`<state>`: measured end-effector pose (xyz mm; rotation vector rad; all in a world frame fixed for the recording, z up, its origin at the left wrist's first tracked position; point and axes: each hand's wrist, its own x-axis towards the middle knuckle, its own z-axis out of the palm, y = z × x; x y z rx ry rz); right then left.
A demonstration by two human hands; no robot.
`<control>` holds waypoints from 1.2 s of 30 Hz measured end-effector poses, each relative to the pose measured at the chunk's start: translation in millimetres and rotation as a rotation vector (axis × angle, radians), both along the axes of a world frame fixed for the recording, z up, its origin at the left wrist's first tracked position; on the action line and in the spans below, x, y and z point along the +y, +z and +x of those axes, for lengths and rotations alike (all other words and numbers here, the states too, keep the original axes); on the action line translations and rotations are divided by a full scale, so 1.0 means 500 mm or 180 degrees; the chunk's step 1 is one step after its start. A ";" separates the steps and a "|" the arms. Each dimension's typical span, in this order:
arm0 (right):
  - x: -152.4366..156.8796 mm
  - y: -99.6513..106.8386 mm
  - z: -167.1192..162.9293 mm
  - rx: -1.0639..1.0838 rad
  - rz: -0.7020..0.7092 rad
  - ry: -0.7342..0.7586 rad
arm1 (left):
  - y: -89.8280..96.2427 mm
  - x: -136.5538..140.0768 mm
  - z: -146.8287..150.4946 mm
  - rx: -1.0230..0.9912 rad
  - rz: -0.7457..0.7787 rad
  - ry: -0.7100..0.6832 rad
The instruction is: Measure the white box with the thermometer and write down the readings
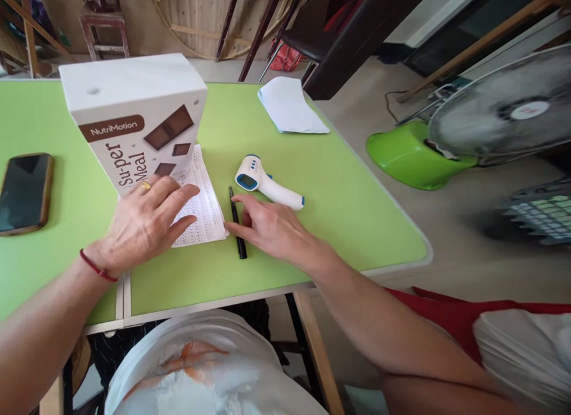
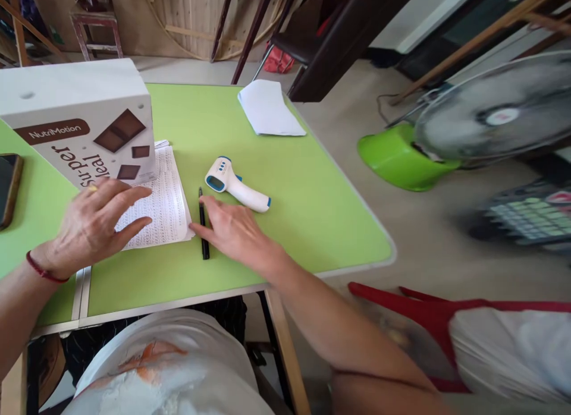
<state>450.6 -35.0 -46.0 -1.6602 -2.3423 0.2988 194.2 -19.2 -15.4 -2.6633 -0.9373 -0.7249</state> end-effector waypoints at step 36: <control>-0.034 -0.036 -0.031 0.2561 0.0088 -0.0576 | -0.025 -0.023 0.062 0.1216 -0.1310 0.0214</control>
